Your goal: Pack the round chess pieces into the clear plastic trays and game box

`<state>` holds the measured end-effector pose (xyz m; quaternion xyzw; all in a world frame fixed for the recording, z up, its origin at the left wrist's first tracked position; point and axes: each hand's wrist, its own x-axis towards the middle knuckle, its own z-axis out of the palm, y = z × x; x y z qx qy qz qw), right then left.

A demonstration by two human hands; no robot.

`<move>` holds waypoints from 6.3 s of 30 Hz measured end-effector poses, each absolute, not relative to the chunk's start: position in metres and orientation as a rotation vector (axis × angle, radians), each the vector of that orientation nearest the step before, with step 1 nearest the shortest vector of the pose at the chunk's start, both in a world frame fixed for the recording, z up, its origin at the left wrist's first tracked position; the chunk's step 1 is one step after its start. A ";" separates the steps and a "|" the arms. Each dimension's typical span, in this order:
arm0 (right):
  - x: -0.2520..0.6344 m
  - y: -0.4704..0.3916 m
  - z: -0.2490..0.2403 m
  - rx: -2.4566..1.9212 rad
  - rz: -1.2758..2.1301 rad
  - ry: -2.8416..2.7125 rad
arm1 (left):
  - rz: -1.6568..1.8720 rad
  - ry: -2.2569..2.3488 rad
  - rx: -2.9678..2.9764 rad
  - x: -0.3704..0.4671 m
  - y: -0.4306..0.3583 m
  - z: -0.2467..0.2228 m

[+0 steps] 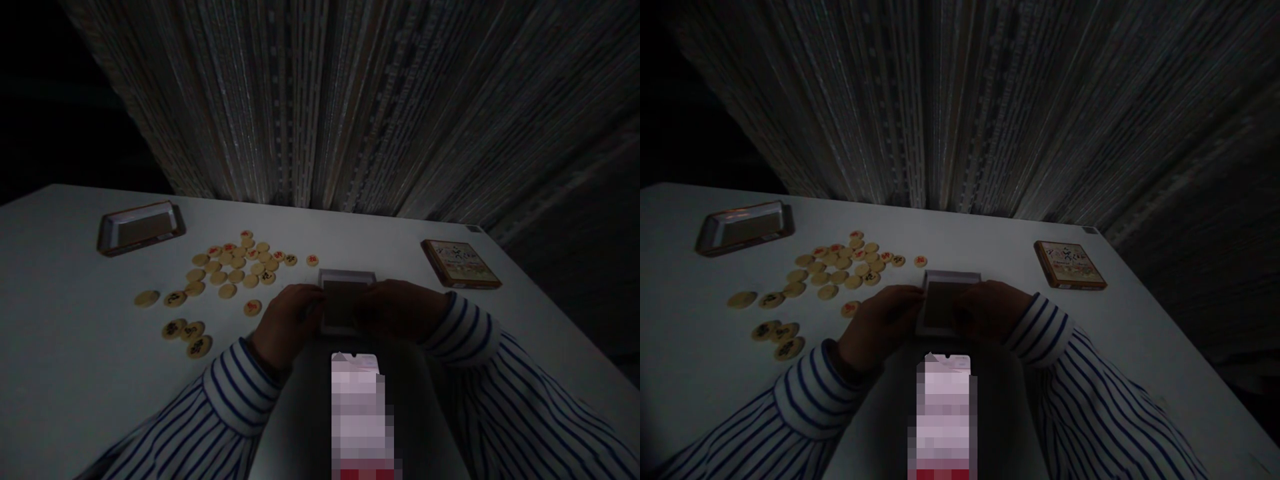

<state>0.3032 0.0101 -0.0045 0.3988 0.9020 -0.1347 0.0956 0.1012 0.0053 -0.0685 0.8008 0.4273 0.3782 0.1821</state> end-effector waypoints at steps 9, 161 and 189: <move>0.306 0.011 -0.006 1.180 -0.453 2.649 | 1.045 1.204 2.257 0.101 0.004 -0.066; 0.332 -0.039 -0.021 1.856 -0.383 2.603 | 0.675 1.093 2.312 0.088 0.005 -0.066; 0.342 -0.035 -0.037 2.080 0.105 3.007 | 1.033 1.237 2.312 0.092 -0.003 -0.043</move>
